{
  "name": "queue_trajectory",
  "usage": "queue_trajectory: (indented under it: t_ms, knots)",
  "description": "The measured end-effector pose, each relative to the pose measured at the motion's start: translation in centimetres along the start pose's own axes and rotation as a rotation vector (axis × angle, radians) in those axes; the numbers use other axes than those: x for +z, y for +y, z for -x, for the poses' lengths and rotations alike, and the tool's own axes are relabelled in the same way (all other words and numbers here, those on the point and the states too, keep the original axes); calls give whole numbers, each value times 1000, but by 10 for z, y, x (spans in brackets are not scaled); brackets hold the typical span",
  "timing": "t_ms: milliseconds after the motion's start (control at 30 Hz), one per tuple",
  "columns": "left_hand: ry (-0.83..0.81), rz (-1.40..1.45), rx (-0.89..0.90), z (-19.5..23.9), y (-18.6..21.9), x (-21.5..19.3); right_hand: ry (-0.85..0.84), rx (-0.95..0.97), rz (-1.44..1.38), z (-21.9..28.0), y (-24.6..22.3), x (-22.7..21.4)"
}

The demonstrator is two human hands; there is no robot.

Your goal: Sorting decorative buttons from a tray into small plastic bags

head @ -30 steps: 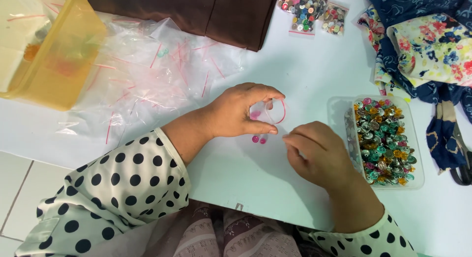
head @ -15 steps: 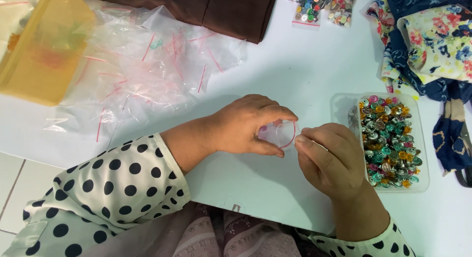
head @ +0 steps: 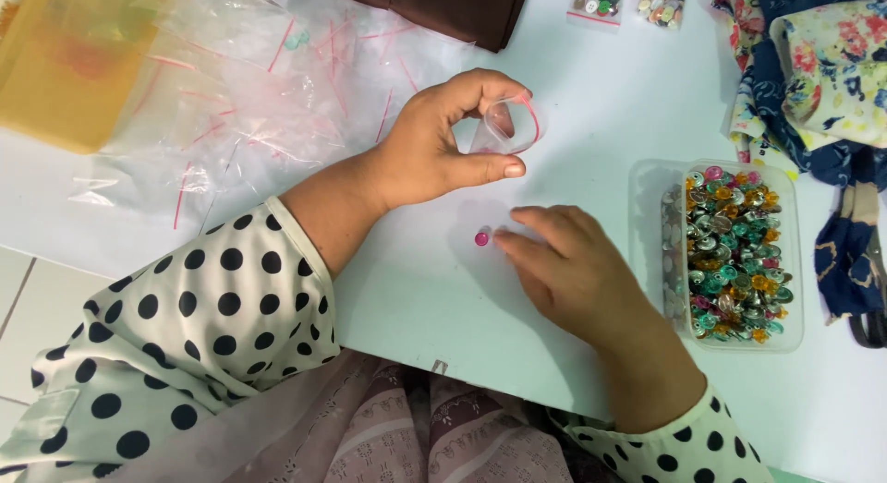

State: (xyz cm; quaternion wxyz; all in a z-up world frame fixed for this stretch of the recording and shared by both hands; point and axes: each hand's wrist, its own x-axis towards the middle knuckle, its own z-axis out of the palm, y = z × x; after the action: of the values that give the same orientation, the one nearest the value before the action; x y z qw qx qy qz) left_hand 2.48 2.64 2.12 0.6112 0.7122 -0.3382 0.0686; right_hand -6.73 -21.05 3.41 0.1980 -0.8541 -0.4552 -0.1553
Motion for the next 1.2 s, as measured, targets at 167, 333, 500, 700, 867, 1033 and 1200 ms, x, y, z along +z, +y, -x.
queue_trajectory:
  t_ms: [167, 333, 500, 700, 867, 1033, 1200]
  knots:
    - [44, 117, 27, 2, -9, 11, 29, -75, 48, -10, -12, 22]
    - [37, 115, -16, 3, -6, 14, -15, -122, 103, -5, -8, 30]
    - [1, 91, -30, 4, -4, 14, -94, -115, 40, 4, 0, 31]
    - [-27, 44, -30, 5, -2, 19, 201, -100, 26, 1, 6, 10]
    - [-87, -22, -31, 10, 7, 22, 493, -80, 8, 15, 23, -16]
    - [-215, -78, -11, 14, 15, 35, 621, -122, -55, 23, 18, -11]
    - [-298, -74, 0, 17, 23, 44, 583, -175, 25, 8, 7, -7]
